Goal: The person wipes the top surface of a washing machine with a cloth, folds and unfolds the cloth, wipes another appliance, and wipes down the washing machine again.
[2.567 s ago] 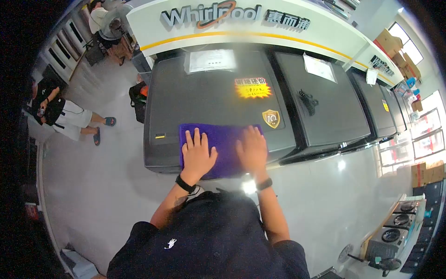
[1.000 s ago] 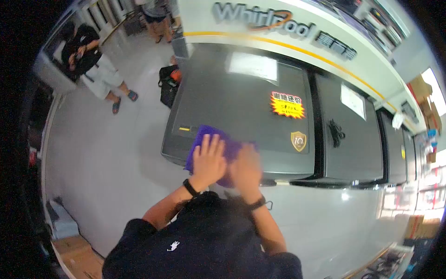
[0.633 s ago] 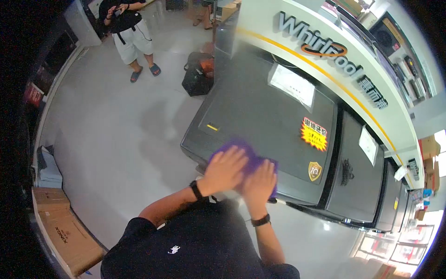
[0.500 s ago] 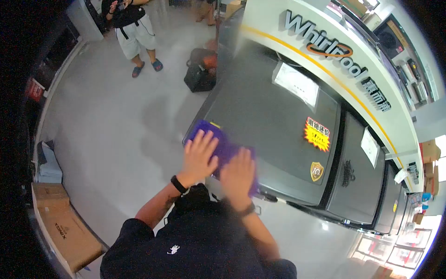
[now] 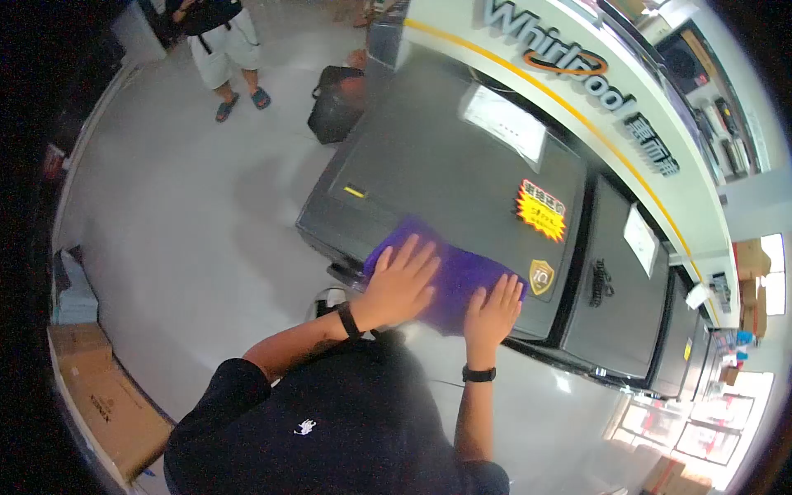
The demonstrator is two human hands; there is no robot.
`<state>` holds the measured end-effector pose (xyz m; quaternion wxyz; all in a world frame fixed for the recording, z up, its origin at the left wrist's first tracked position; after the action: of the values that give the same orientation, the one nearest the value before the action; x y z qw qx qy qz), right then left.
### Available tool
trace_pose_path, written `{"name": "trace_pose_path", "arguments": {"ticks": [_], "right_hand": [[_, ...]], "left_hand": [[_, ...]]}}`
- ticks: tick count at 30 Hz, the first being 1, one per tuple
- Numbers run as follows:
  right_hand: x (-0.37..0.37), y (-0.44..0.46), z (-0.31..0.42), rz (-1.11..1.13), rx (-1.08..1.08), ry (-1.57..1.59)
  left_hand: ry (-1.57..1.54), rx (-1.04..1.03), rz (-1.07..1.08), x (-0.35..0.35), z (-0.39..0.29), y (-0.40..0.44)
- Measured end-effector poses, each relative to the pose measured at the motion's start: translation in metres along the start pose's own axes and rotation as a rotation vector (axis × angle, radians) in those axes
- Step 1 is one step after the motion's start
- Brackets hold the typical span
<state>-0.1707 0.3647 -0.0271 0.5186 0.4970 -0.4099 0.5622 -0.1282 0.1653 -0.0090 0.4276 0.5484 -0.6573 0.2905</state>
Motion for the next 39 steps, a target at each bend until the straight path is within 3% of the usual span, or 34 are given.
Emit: {"name": "trace_pose_path", "arguments": {"ticks": [2,6,10,13,19,23,29,32,35,39], "right_hand": [[-0.005,0.000,0.009,-0.018,-0.021,-0.042],[-0.011,0.007,0.073,0.033,0.159,0.058],[-0.007,0.009,0.122,0.011,0.263,0.147],[-0.004,0.003,0.100,-0.009,0.251,0.250],[0.003,-0.006,0.011,-0.068,0.032,0.134],[-0.002,-0.006,0.015,-0.084,0.016,0.043],[-0.006,0.008,0.117,-0.009,0.188,0.079],[-0.010,0.005,0.146,0.004,0.279,0.137],[-0.004,0.002,0.123,0.012,0.298,0.243],[0.003,-0.011,0.051,-0.106,0.084,0.228]], "left_hand": [[-0.007,0.006,-0.028,0.008,0.015,-0.008],[0.023,0.189,-0.169,0.051,0.085,-0.026],[-0.011,0.258,-0.173,0.068,0.112,-0.032],[0.116,0.325,-0.148,0.057,0.089,-0.025],[0.020,0.015,-0.081,0.008,0.023,-0.006],[-0.047,-0.039,-0.042,0.017,0.027,-0.008],[0.086,0.287,-0.156,0.048,0.091,-0.026],[0.134,0.320,-0.136,0.052,0.100,-0.023],[0.277,0.350,-0.079,0.041,0.092,-0.014],[0.306,0.226,0.047,0.024,0.055,0.006]]}}
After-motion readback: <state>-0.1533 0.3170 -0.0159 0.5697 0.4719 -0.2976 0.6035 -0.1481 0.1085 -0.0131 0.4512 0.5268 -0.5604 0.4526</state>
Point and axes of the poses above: each hand's wrist, its own y-axis towards the middle knuckle, its own x-axis out of the back of the hand, z = x × y, the point moved 9 cm from there along y, towards the middle knuckle, and after that the axes turned 13 degrees about z, right-handed, at the moved point
